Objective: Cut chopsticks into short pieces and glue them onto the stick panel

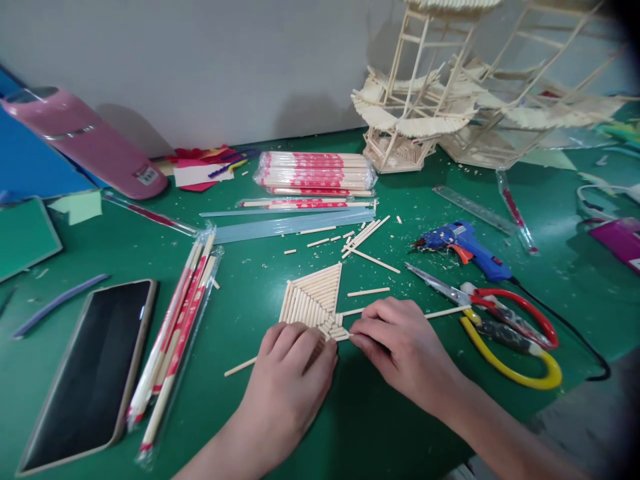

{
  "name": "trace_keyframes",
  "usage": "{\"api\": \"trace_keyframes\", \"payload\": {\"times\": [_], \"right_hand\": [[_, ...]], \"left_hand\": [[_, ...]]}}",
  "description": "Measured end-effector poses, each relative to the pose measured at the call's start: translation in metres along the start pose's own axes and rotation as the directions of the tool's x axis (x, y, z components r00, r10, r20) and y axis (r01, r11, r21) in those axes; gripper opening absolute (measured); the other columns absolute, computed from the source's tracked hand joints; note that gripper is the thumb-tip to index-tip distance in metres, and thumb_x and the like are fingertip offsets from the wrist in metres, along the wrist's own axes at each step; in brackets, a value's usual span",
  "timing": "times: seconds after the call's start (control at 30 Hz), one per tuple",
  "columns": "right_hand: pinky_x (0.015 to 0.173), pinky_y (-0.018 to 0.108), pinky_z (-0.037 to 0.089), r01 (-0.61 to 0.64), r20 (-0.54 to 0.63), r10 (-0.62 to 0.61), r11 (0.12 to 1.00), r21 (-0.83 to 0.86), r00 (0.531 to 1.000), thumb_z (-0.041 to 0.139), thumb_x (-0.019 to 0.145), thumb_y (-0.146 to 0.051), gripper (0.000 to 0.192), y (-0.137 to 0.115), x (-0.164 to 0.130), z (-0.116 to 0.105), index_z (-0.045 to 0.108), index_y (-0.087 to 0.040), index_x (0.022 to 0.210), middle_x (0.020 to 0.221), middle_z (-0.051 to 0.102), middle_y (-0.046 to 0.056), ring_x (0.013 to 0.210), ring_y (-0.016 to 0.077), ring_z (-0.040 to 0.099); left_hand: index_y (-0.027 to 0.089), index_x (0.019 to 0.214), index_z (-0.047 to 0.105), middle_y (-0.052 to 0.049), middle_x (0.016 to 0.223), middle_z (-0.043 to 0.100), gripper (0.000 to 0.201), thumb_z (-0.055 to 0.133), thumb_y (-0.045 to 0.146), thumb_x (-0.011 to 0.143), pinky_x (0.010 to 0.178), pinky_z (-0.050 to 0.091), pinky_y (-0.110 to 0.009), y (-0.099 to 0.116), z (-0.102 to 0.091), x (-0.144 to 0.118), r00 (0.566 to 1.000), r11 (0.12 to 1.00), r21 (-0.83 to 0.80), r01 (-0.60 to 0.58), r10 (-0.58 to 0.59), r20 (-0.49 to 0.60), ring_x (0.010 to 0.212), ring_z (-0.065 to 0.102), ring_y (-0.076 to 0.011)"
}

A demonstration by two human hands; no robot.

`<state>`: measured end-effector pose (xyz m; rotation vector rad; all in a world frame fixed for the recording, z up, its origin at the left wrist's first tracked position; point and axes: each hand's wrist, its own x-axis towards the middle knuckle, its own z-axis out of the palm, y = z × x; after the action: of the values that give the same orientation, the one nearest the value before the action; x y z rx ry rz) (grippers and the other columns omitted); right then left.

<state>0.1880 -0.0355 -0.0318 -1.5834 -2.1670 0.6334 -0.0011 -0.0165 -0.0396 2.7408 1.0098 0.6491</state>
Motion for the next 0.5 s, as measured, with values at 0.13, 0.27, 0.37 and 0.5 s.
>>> {"api": "trace_keyframes", "payload": {"times": [0.13,0.27,0.37,0.5], "right_hand": [[0.069,0.032,0.03,0.003,-0.009,-0.003,1.0,-0.008,1.0,0.044,0.086,-0.021,0.016,-0.001,0.0,0.001,0.06,-0.023,0.084,0.083,0.056,0.001,0.078,0.0151,0.048],[0.071,0.034,0.03,-0.029,-0.109,0.025,0.999,-0.042,0.994,0.05,0.084,-0.025,0.012,0.001,-0.003,0.006,0.061,-0.025,0.089,0.085,0.057,0.001,0.081,0.0167,0.049],[0.072,0.035,0.03,-0.064,-0.173,0.053,0.996,-0.056,0.983,0.054,0.082,-0.027,0.012,0.003,-0.005,0.01,0.061,-0.025,0.091,0.086,0.058,0.002,0.081,0.0178,0.049],[0.071,0.034,0.032,0.007,-0.145,-0.007,1.0,-0.006,0.989,0.053,0.083,-0.022,0.012,0.006,-0.004,0.01,0.061,-0.025,0.091,0.086,0.058,0.002,0.081,0.017,0.05]], "left_hand": [[0.015,0.088,0.059,-0.005,0.079,0.057,0.017,0.042,0.014,0.085,0.069,0.038,-0.038,-0.001,0.001,-0.001,1.0,1.0,-0.012,0.006,-0.006,0.003,0.076,0.047,-0.0199],[0.015,0.089,0.059,-0.006,0.079,0.057,0.017,0.042,0.013,0.084,0.069,0.038,-0.038,-0.002,0.001,-0.003,0.999,1.0,-0.013,0.0,0.001,0.035,0.076,0.047,-0.0203],[0.015,0.09,0.058,-0.006,0.08,0.057,0.018,0.042,0.013,0.084,0.07,0.037,-0.038,-0.002,0.001,-0.002,0.999,1.0,-0.007,-0.002,0.002,0.036,0.076,0.047,-0.0205],[0.015,0.092,0.058,-0.006,0.081,0.057,0.018,0.042,0.013,0.083,0.069,0.037,-0.038,-0.002,-0.002,-0.001,0.998,1.0,-0.02,-0.003,0.004,0.056,0.076,0.047,-0.0202]]}}
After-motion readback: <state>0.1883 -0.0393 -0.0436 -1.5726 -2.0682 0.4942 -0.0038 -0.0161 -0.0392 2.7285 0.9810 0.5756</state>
